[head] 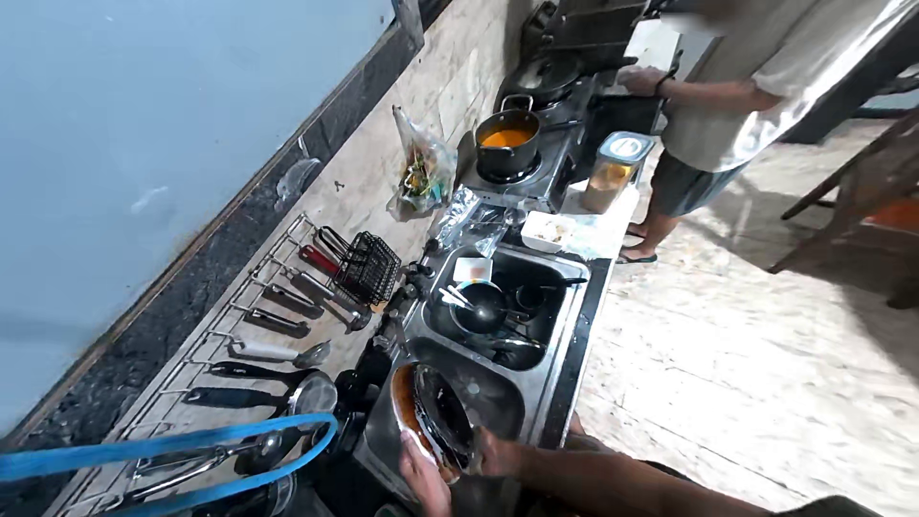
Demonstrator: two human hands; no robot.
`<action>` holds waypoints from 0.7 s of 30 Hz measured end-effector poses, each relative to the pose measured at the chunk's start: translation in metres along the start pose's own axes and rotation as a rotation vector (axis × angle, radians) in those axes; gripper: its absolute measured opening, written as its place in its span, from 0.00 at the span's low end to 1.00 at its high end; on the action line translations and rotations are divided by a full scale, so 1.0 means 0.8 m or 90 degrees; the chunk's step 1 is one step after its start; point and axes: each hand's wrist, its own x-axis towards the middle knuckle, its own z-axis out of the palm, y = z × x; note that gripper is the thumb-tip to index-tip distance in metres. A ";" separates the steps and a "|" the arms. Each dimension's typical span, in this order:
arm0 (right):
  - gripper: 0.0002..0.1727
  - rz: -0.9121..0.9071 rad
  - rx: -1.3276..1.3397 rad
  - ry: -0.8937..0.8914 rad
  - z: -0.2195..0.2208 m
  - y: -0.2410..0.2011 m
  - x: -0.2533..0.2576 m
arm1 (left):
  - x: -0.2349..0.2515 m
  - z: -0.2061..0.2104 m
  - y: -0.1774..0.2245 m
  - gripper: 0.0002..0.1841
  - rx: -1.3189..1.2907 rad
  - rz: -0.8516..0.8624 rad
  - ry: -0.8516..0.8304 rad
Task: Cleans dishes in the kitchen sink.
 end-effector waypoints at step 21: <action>0.23 -0.682 -1.021 0.159 0.052 -0.004 -0.003 | 0.032 0.054 -0.033 0.30 -0.076 -0.161 0.045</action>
